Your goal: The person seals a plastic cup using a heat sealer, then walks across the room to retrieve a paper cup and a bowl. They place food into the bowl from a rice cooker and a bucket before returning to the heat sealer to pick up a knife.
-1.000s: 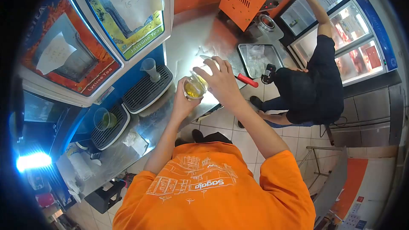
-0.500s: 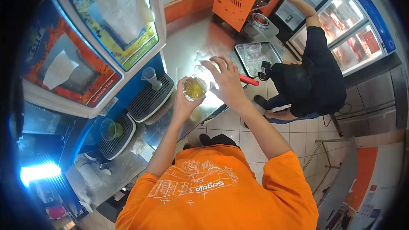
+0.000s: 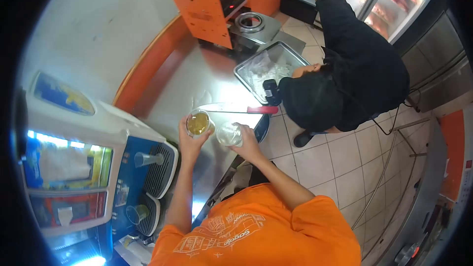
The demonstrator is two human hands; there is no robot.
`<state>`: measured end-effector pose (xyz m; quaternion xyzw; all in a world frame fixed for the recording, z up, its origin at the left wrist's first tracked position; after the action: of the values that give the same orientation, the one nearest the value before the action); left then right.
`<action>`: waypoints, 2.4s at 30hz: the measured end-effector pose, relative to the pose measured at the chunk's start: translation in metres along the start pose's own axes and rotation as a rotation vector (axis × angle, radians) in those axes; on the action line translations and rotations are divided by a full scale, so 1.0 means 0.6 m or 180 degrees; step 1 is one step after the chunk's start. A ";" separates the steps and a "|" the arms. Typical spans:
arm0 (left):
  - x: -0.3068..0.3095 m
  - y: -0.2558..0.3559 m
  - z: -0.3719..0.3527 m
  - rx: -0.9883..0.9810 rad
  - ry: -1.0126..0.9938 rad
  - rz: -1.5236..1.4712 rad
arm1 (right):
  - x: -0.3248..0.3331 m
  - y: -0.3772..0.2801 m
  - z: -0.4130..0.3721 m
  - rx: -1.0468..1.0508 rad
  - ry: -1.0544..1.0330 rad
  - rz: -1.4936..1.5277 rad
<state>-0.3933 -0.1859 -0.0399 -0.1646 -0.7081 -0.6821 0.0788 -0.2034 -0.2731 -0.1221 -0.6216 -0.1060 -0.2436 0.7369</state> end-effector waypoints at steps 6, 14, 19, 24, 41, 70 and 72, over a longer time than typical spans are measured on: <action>-0.142 -0.006 0.179 -0.0277 -0.0322 0.0055 | -0.014 0.011 0.021 0.0351 -0.0516 0.0107; -0.211 -0.055 0.298 -0.0036 -0.0453 0.0280 | -0.013 0.020 0.050 0.0493 -0.0937 0.0082; -0.221 -0.061 0.295 -0.0180 -0.0288 0.0359 | -0.016 0.025 0.052 0.0547 -0.1021 0.0051; -0.233 -0.050 0.285 0.0123 -0.0832 0.0037 | -0.026 0.039 0.051 0.0468 -0.1041 0.0181; -0.302 0.217 0.423 0.0605 -0.1799 0.3780 | -0.040 0.061 0.046 0.0404 -0.1007 0.0164; 0.083 -0.045 -0.599 0.1547 0.0972 0.1088 | -0.112 -0.005 -0.274 0.0633 -0.3162 0.1510; 0.074 -0.073 -0.780 0.1718 0.1969 0.1072 | -0.197 -0.110 -0.332 0.0844 -0.3929 0.1653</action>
<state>-0.5024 -0.6451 -0.0395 -0.0394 -0.7672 -0.4676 0.4372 -0.3668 -0.4460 -0.1602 -0.5564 -0.3833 0.3554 0.6459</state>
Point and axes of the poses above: each hand's wrist, its own z-axis towards the middle knuckle, its own x-axis out of the back of the hand, y = z × x, the point moved 7 cm from there along z, towards the middle knuckle, and after that the axes turned 9 degrees about x, right-handed, at the moved point
